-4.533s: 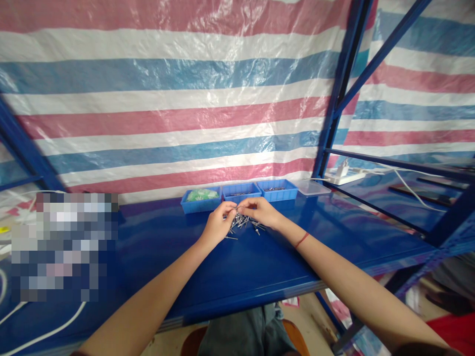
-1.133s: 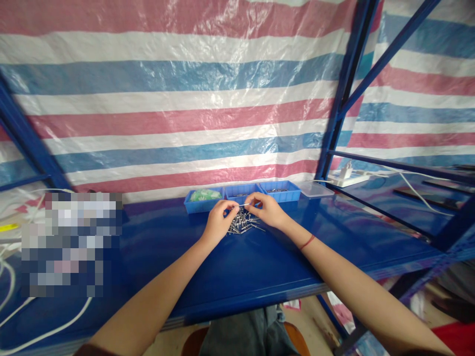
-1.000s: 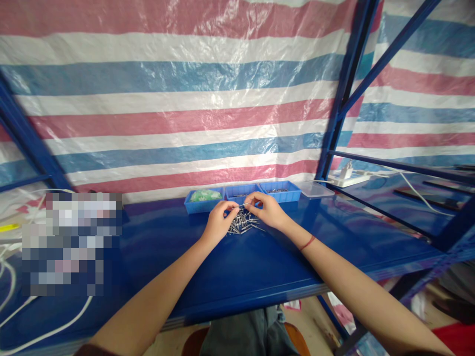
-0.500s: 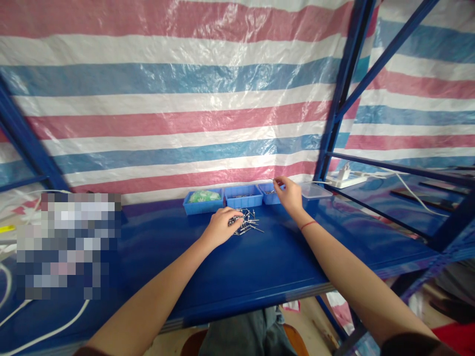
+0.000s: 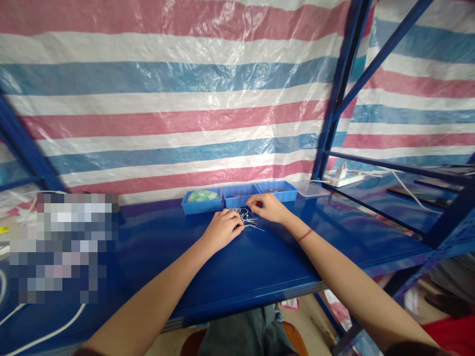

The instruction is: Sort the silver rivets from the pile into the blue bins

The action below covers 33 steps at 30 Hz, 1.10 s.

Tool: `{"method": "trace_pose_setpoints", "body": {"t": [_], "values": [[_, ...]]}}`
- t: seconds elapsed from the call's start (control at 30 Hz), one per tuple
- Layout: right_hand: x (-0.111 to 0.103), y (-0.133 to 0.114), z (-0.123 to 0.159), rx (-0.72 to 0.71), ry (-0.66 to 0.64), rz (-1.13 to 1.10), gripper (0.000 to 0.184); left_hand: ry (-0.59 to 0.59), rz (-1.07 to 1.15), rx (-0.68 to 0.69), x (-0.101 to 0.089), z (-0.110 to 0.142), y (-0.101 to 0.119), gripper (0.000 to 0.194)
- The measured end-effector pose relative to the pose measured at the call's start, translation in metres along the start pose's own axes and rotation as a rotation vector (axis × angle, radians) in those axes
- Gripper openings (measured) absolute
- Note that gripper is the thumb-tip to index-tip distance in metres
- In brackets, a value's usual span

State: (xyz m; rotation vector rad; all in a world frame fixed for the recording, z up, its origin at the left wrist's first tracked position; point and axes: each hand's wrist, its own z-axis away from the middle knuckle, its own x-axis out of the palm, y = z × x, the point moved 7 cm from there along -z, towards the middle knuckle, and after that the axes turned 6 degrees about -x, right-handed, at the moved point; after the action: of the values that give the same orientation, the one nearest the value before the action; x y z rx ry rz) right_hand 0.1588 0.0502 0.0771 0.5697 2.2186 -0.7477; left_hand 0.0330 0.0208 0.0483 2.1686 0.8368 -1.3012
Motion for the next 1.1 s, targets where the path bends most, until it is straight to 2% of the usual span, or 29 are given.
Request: {"method": "trace_pose_setpoints", "body": {"t": [0.17,0.3,0.47,0.57,0.7,0.8,0.93,1.1], "values": [[0.004,-0.002,0.002,0.016,-0.039,-0.043,0.016,0.009,-0.081,-0.022,0.0,0.0,0.003,0.017],[0.004,-0.004,0.002,0.029,-0.045,-0.059,0.016,0.001,-0.063,-0.079,0.002,0.0,0.002,0.016],[0.005,-0.006,0.003,0.032,-0.058,-0.078,0.017,0.032,0.03,-0.154,0.002,-0.001,-0.005,0.009],[0.009,-0.003,0.004,0.062,-0.078,-0.11,0.018,0.1,0.11,-0.194,-0.003,-0.001,-0.01,0.013],[0.017,-0.006,0.004,0.075,-0.062,-0.267,0.02,0.183,0.25,-0.255,-0.008,-0.002,-0.02,0.02],[0.019,-0.011,0.002,0.078,-0.016,-0.389,0.018,0.205,0.354,-0.275,-0.008,-0.002,-0.024,0.021],[0.02,-0.014,0.0,0.121,0.035,-0.502,0.025,0.221,0.439,-0.291,-0.008,-0.002,-0.026,0.024],[0.02,-0.012,0.0,0.143,0.055,-0.59,0.028,0.192,0.511,-0.334,-0.006,-0.002,-0.029,0.028]]}}
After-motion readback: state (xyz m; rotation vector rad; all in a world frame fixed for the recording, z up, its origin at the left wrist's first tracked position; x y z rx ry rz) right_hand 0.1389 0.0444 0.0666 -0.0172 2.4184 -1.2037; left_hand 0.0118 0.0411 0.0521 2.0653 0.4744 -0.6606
